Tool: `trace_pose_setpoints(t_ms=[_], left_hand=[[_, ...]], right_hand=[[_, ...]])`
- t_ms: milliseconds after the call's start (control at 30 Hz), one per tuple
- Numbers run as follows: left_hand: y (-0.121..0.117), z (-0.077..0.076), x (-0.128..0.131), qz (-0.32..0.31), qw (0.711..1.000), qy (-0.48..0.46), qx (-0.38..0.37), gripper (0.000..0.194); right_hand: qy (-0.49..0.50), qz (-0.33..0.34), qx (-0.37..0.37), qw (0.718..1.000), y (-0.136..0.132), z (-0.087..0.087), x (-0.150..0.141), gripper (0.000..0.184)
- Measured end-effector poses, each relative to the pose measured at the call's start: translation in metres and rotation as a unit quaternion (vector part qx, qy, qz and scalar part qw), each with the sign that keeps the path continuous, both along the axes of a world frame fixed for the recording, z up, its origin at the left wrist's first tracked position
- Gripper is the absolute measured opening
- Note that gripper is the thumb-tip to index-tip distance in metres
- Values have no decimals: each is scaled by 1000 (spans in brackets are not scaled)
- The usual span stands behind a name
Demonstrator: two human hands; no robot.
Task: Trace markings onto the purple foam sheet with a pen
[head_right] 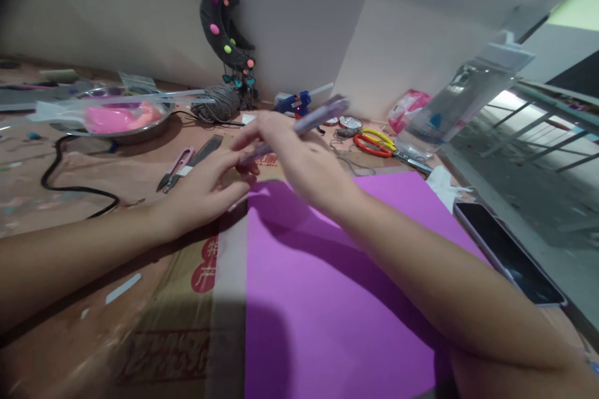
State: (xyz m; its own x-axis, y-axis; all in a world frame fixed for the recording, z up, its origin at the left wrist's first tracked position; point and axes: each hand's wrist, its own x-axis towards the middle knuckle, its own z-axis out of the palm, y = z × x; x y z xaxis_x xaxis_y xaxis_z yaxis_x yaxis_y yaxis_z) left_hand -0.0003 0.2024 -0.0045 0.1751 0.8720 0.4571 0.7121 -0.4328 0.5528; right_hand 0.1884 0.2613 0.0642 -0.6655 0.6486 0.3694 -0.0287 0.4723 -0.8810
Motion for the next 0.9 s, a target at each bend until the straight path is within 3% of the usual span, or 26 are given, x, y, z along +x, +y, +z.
trace_pose_setpoints(t_ms=[100,200,300,400,467,600,767,900], left_hand=[[11,-7,-10,1,996,84,-4,17],[16,-14,-14,-20,992,118,-26,19],[17,-17,-15,-26,993,109,-48,22],[18,-17,-16,-19,993,99,-61,27],[19,-17,-16,-14,993,93,-65,30],[20,-18,-17,-12,993,95,-68,30],[20,-19,-16,-2,993,99,-69,29],[20,-19,-16,-6,993,100,-69,27]], right_hand=[[-31,-20,-47,998,16,-6,16,46],[-99,-20,-81,992,27,-23,26,37],[-163,-41,-66,984,33,-41,27,25],[-171,-33,-59,983,35,-48,19,24],[-176,-41,-24,983,36,-50,13,24],[-185,-119,62,974,37,-57,4,28],[-172,-154,66,971,44,-69,2,29],[-188,-153,69,968,43,-69,3,29]])
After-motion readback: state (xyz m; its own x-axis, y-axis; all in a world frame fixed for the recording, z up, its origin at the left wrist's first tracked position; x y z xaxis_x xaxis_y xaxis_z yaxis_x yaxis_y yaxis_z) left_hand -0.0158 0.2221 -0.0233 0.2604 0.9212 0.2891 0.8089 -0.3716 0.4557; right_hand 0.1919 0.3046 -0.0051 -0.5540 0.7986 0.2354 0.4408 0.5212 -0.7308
